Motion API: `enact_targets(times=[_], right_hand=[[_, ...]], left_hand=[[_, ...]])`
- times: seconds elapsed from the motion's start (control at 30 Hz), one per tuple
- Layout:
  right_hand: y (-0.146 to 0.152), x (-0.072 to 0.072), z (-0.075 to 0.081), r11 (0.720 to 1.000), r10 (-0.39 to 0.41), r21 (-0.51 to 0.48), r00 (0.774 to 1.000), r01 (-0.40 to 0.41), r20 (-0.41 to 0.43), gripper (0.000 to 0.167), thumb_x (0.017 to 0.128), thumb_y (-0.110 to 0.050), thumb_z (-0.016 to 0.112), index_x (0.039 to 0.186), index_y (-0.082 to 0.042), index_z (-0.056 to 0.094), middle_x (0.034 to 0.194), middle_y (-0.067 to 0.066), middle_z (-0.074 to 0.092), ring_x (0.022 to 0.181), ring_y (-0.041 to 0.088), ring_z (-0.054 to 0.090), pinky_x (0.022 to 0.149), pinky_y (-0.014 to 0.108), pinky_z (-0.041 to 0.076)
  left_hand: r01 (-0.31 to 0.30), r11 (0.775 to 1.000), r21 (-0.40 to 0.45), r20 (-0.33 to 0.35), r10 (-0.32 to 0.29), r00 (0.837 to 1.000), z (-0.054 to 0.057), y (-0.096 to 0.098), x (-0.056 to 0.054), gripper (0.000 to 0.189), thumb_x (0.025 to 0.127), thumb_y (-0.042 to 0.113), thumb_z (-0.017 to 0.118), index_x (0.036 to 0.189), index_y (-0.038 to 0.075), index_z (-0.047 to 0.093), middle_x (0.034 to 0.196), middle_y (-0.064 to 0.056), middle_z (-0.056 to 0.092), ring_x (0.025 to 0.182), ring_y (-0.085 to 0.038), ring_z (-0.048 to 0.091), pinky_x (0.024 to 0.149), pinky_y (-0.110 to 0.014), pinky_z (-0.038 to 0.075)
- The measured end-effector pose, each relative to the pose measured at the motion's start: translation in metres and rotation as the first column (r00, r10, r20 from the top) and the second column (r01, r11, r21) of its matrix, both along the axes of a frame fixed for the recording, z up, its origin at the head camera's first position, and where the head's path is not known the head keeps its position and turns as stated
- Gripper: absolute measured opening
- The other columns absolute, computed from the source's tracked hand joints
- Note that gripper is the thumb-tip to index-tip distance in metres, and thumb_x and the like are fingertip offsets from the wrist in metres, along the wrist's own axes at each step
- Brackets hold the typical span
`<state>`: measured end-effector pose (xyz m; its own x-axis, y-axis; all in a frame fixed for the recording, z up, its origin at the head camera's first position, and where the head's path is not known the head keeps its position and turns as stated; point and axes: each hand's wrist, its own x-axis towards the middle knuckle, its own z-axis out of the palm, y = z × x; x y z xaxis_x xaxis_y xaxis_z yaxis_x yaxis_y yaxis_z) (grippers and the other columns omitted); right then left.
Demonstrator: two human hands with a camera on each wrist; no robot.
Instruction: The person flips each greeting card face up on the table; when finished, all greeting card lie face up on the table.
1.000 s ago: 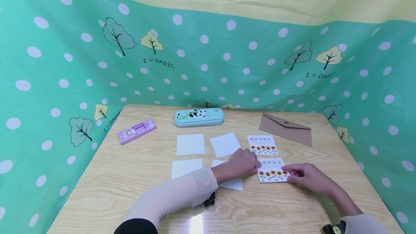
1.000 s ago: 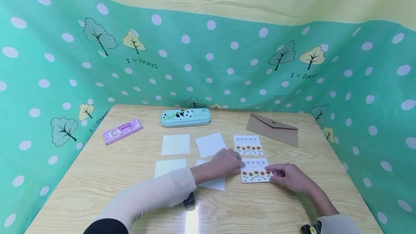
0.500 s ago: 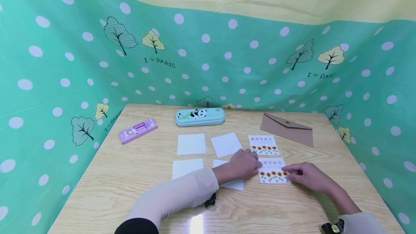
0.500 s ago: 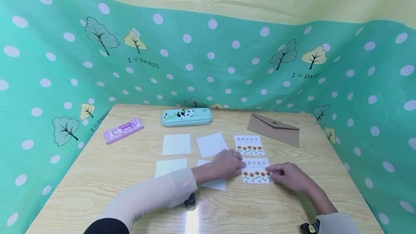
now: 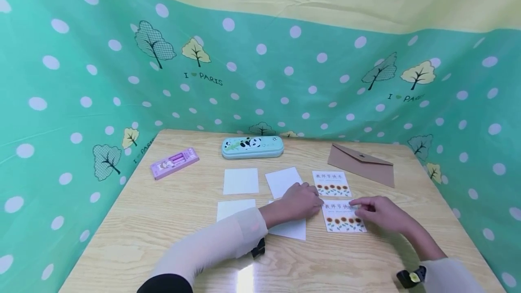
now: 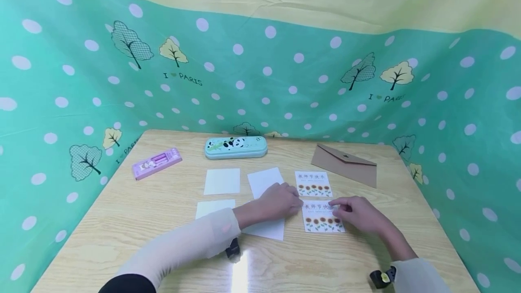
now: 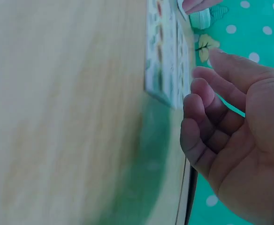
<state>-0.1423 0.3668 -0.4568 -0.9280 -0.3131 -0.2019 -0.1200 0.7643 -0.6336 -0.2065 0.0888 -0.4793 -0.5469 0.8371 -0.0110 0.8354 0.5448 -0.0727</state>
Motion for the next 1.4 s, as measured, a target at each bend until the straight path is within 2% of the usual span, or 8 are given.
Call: enact_targets(times=[0.3,0.43,0.57,0.7,0.8,0.87,1.07,1.4], right_hand=[[-0.032,-0.037,0.006,0.997,0.059,0.051,0.991,-0.053,-0.121,0.035,0.099,-0.022,0.066,0.128,-0.003,0.069,0.085,-0.003,0.065,0.073,0.004,0.051,0.064,0.021,0.045],[-0.045,-0.053,0.004,0.999,0.032,0.028,0.990,-0.028,-0.139,0.035,0.099,-0.020,0.066,0.129,-0.004,0.069,0.086,-0.002,0.066,0.076,0.008,0.054,0.067,0.022,0.047],[-0.060,-0.071,0.000,1.000,0.013,0.006,0.989,-0.012,-0.148,0.035,0.098,-0.019,0.067,0.130,-0.005,0.068,0.088,-0.001,0.068,0.078,0.011,0.057,0.068,0.023,0.049],[-0.078,-0.086,-0.005,1.000,0.011,0.021,0.990,-0.009,-0.139,0.035,0.098,-0.019,0.066,0.130,-0.007,0.068,0.090,-0.002,0.068,0.080,0.013,0.057,0.070,0.025,0.050],[-0.090,-0.094,-0.008,1.000,0.012,0.019,0.992,-0.010,-0.125,0.036,0.098,-0.019,0.066,0.131,-0.006,0.067,0.092,-0.001,0.068,0.081,0.015,0.058,0.072,0.028,0.050],[-0.096,-0.099,-0.009,1.000,0.011,0.020,0.993,-0.008,-0.114,0.037,0.098,-0.020,0.066,0.132,-0.007,0.066,0.094,0.000,0.069,0.081,0.015,0.058,0.073,0.030,0.051],[-0.110,-0.117,-0.015,0.998,0.043,0.040,0.994,-0.039,-0.101,0.039,0.099,-0.021,0.065,0.135,-0.007,0.064,0.098,0.000,0.070,0.082,0.012,0.059,0.075,0.031,0.052],[-0.132,-0.136,-0.022,0.997,0.049,0.068,0.996,-0.044,-0.078,0.045,0.097,-0.022,0.066,0.139,-0.004,0.061,0.090,0.001,0.066,0.074,0.012,0.054,0.071,0.029,0.047]], left_hand=[[-0.077,0.995,0.068,-0.009,0.078,0.997,0.002,-0.036,-0.010,0.021,0.101,0.042,0.060,0.115,0.038,0.074,0.125,0.010,0.070,0.105,-0.015,0.064,0.079,-0.030,0.052],[-0.137,0.985,0.108,0.059,0.131,0.990,0.003,-0.052,-0.015,0.027,0.100,0.041,0.062,0.124,0.035,0.073,0.127,0.007,0.071,0.110,-0.017,0.064,0.085,-0.034,0.054],[-0.233,0.961,0.150,0.154,0.210,0.966,0.008,-0.072,-0.020,0.032,0.099,0.039,0.065,0.129,0.030,0.071,0.130,0.004,0.070,0.115,-0.019,0.064,0.092,-0.037,0.054],[-0.328,0.929,0.169,0.206,0.292,0.934,0.014,-0.093,-0.024,0.034,0.098,0.037,0.067,0.131,0.026,0.071,0.130,0.002,0.069,0.118,-0.020,0.063,0.096,-0.039,0.054],[-0.375,0.912,0.164,0.212,0.339,0.917,0.017,-0.105,-0.024,0.035,0.098,0.035,0.068,0.131,0.023,0.070,0.131,0.000,0.069,0.118,-0.022,0.063,0.098,-0.042,0.053],[-0.386,0.908,0.159,0.207,0.352,0.913,0.017,-0.111,-0.023,0.036,0.097,0.034,0.069,0.131,0.022,0.070,0.130,-0.001,0.069,0.118,-0.023,0.063,0.097,-0.043,0.054],[-0.376,0.913,0.161,0.187,0.346,0.919,0.008,-0.119,-0.023,0.035,0.096,0.035,0.069,0.129,0.021,0.072,0.127,-0.002,0.071,0.114,-0.023,0.064,0.091,-0.041,0.054],[-0.382,0.913,0.143,0.150,0.362,0.920,0.002,-0.116,-0.023,0.035,0.096,0.038,0.069,0.125,0.020,0.073,0.125,-0.003,0.071,0.110,-0.023,0.065,0.087,-0.039,0.054]])
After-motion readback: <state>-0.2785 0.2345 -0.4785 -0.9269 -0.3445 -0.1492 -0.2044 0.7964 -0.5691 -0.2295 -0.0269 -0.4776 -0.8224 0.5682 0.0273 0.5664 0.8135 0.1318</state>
